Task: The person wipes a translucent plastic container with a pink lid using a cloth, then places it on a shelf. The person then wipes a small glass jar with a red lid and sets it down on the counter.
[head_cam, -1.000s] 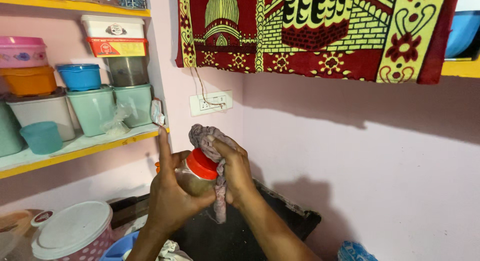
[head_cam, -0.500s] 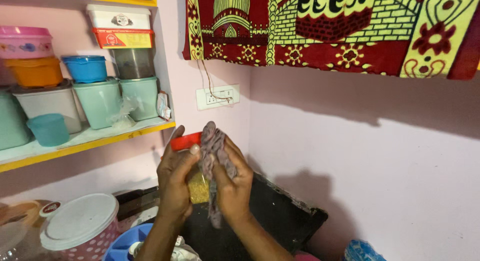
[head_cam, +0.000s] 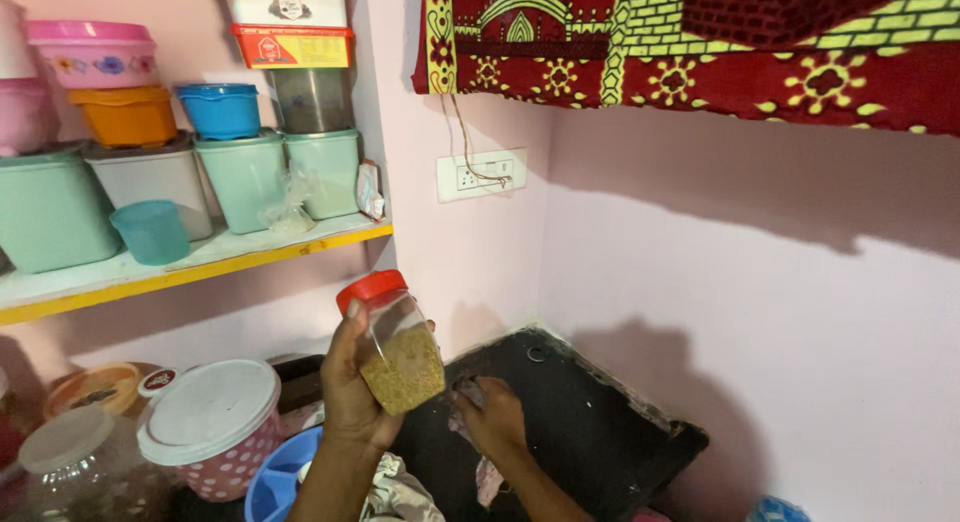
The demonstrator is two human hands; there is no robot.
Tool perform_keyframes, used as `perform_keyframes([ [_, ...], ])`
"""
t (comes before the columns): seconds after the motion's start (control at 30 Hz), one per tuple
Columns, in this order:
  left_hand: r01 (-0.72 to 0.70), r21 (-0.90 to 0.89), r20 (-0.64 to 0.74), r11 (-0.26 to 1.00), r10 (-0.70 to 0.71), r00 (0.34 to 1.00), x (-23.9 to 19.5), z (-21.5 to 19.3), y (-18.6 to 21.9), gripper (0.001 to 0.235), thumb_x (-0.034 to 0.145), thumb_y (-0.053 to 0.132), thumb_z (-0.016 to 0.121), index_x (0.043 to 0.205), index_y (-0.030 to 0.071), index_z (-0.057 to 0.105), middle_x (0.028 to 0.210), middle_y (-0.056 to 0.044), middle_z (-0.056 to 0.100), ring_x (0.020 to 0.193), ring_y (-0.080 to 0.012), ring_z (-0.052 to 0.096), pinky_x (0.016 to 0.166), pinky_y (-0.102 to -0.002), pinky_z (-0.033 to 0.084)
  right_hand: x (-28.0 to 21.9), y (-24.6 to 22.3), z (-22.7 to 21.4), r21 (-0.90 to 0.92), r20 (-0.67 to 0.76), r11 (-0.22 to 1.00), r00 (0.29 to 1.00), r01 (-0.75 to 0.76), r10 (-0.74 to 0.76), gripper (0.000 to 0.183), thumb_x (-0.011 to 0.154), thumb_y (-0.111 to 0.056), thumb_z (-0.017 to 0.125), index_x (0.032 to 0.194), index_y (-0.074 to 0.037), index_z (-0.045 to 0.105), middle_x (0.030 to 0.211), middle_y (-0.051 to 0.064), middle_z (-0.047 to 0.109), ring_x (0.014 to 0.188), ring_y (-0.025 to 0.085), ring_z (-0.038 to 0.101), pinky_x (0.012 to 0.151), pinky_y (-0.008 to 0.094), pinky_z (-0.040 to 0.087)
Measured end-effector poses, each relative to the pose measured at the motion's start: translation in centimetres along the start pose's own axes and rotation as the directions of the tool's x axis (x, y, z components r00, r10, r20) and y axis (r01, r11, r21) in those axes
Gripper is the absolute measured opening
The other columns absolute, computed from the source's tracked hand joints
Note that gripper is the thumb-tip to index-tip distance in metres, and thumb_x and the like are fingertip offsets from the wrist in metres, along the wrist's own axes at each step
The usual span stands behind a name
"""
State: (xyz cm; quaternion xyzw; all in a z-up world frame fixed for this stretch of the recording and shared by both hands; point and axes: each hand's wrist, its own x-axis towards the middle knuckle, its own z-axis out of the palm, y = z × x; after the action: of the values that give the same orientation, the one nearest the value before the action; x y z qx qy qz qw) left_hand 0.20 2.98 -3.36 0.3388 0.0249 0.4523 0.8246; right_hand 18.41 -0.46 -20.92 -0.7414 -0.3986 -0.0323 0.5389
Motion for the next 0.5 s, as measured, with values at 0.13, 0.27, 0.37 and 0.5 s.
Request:
perform_keyframes([
  [0.13,-0.067,0.117,0.094,0.991,0.056,0.994,-0.3,-0.2,0.7,0.070,0.088,0.043,0.062,0.150,0.014,0.048,0.123,-0.013,0.066,0.100,-0.0286,0.069,0.082,-0.041,0.060,0.6,2.3,2.8,-0.094,0.088,0.995,0.996,-0.016,0.024,0.047,0.075,-0.039,0.084,0.107,-0.007,0.072,0.117,0.016,0.066,0.110,0.034,0.064,0.093,0.042,0.053],
  [0.27,-0.091,0.242,0.143,0.966,0.057,0.988,-0.7,-0.2,2.0,0.080,0.084,0.039,0.065,0.155,0.013,0.041,0.127,-0.016,0.060,0.104,-0.0255,0.068,0.082,-0.040,0.061,1.8,0.0,3.2,-0.490,0.439,0.870,0.845,-0.061,0.306,0.059,0.082,-0.050,0.082,0.122,-0.010,0.065,0.148,0.017,0.036,0.134,0.044,0.038,0.106,0.057,0.040],
  [0.37,-0.111,0.272,0.191,0.956,0.059,0.980,-0.8,-0.2,2.8,0.084,0.082,0.036,0.068,0.157,0.013,0.039,0.133,-0.015,0.057,0.106,-0.0242,0.065,0.085,-0.039,0.060,0.3,-3.2,3.0,-0.587,0.467,0.806,0.846,0.079,0.257,0.061,0.080,-0.052,0.079,0.123,-0.011,0.066,0.155,0.018,0.035,0.137,0.043,0.038,0.106,0.058,0.042],
  [0.5,-0.111,0.268,0.167,0.957,0.068,0.984,-0.8,-0.5,3.2,0.083,0.084,0.034,0.066,0.158,0.014,0.037,0.134,-0.016,0.057,0.106,-0.0242,0.065,0.084,-0.039,0.060,-4.2,-6.5,3.9,-0.058,0.595,0.962,0.783,0.265,-0.180,0.070,0.072,-0.050,0.079,0.130,-0.013,0.066,0.135,0.015,0.057,0.129,0.038,0.050,0.108,0.051,0.046],
])
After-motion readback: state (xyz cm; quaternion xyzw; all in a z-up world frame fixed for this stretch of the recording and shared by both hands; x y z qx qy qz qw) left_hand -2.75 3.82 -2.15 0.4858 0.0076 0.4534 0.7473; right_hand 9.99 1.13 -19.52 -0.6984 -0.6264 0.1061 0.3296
